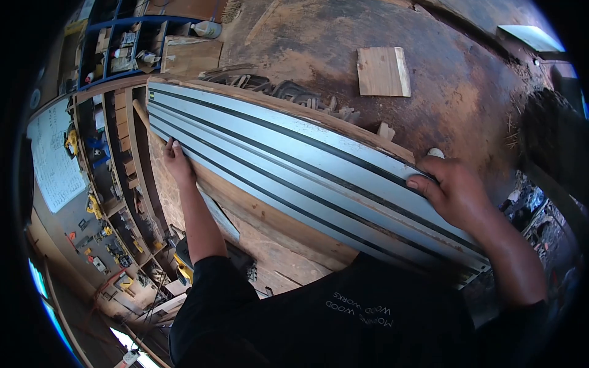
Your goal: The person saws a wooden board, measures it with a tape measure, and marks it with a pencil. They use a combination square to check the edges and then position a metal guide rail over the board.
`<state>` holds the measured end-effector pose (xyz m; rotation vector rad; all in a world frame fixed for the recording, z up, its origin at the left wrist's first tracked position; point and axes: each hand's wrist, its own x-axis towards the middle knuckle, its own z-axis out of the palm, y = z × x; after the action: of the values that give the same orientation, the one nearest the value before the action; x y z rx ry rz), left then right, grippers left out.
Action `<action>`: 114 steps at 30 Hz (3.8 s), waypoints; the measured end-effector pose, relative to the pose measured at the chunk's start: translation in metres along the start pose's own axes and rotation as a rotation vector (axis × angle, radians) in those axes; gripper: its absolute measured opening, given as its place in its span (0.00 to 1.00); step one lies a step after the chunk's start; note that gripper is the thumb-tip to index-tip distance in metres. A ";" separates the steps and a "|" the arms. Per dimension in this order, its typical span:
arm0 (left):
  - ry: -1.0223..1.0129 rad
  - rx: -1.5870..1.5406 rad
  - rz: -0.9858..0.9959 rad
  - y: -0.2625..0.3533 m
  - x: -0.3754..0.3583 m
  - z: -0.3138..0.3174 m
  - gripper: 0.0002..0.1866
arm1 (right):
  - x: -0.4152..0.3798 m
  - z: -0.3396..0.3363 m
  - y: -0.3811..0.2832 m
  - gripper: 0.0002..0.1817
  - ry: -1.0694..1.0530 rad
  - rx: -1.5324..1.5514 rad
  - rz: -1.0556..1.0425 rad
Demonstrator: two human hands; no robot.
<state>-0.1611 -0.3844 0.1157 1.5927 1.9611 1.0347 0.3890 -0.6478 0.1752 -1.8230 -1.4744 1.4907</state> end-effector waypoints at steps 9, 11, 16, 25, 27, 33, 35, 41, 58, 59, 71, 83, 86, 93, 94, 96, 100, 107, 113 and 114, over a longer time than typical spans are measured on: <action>-0.008 -0.006 0.023 -0.002 0.001 -0.002 0.20 | 0.002 0.000 0.002 0.15 -0.034 0.085 0.030; -0.002 0.010 0.012 -0.001 0.002 -0.003 0.19 | 0.002 -0.002 0.002 0.15 -0.042 0.043 0.007; -0.021 0.043 -0.018 -0.002 0.003 -0.005 0.21 | 0.000 -0.002 0.001 0.15 -0.026 -0.015 0.016; -0.062 0.055 0.021 -0.005 0.007 -0.010 0.20 | -0.002 0.001 0.009 0.20 0.002 -0.146 -0.063; -0.061 0.020 -0.002 -0.004 0.007 -0.010 0.20 | -0.002 0.002 0.010 0.20 0.002 -0.143 -0.058; -0.061 0.017 0.003 0.001 0.005 -0.008 0.20 | -0.001 -0.002 0.005 0.20 -0.044 -0.118 -0.013; -0.061 0.032 0.007 0.001 0.004 -0.008 0.20 | -0.001 -0.002 0.005 0.19 -0.038 -0.106 -0.018; -0.020 0.095 -0.030 0.006 0.001 -0.006 0.19 | -0.001 0.002 0.008 0.18 0.023 -0.144 -0.095; 0.002 -0.060 -0.023 0.011 -0.005 0.001 0.18 | 0.000 0.003 0.000 0.14 0.018 0.034 0.032; 0.011 -0.072 -0.021 0.011 -0.005 0.001 0.18 | 0.000 0.003 0.000 0.14 0.034 0.034 0.016; 0.025 -0.039 -0.017 0.011 -0.005 0.002 0.18 | 0.001 0.005 0.004 0.16 0.034 0.068 -0.004; 0.008 -0.019 -0.029 0.013 -0.005 0.001 0.18 | 0.002 0.004 0.003 0.15 0.014 0.059 0.011; 0.008 -0.014 -0.033 0.015 -0.005 0.002 0.18 | 0.002 0.003 0.001 0.15 0.008 0.064 0.028; 0.006 0.026 -0.003 0.014 -0.005 0.002 0.19 | 0.001 0.003 0.004 0.15 0.021 0.065 0.005; 0.005 0.026 -0.004 0.013 -0.004 0.002 0.19 | 0.001 0.002 0.002 0.15 0.009 0.069 0.026; 0.001 0.013 0.003 0.011 -0.004 0.002 0.19 | 0.001 0.002 0.001 0.15 -0.006 0.074 0.046; 0.003 0.009 0.000 0.011 -0.004 0.002 0.19 | 0.002 0.003 0.000 0.15 0.014 0.097 0.020; 0.008 0.021 -0.012 0.006 -0.001 0.000 0.18 | 0.002 0.003 0.001 0.14 0.010 0.090 0.013; -0.009 0.073 -0.016 0.003 0.003 -0.004 0.19 | 0.002 0.003 0.002 0.14 0.021 0.096 -0.015; -0.013 0.109 -0.018 0.002 0.003 -0.004 0.20 | 0.002 0.002 0.002 0.14 0.023 0.091 0.003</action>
<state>-0.1633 -0.3824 0.1204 1.6312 2.0505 0.9232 0.3883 -0.6477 0.1723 -1.7839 -1.3709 1.5073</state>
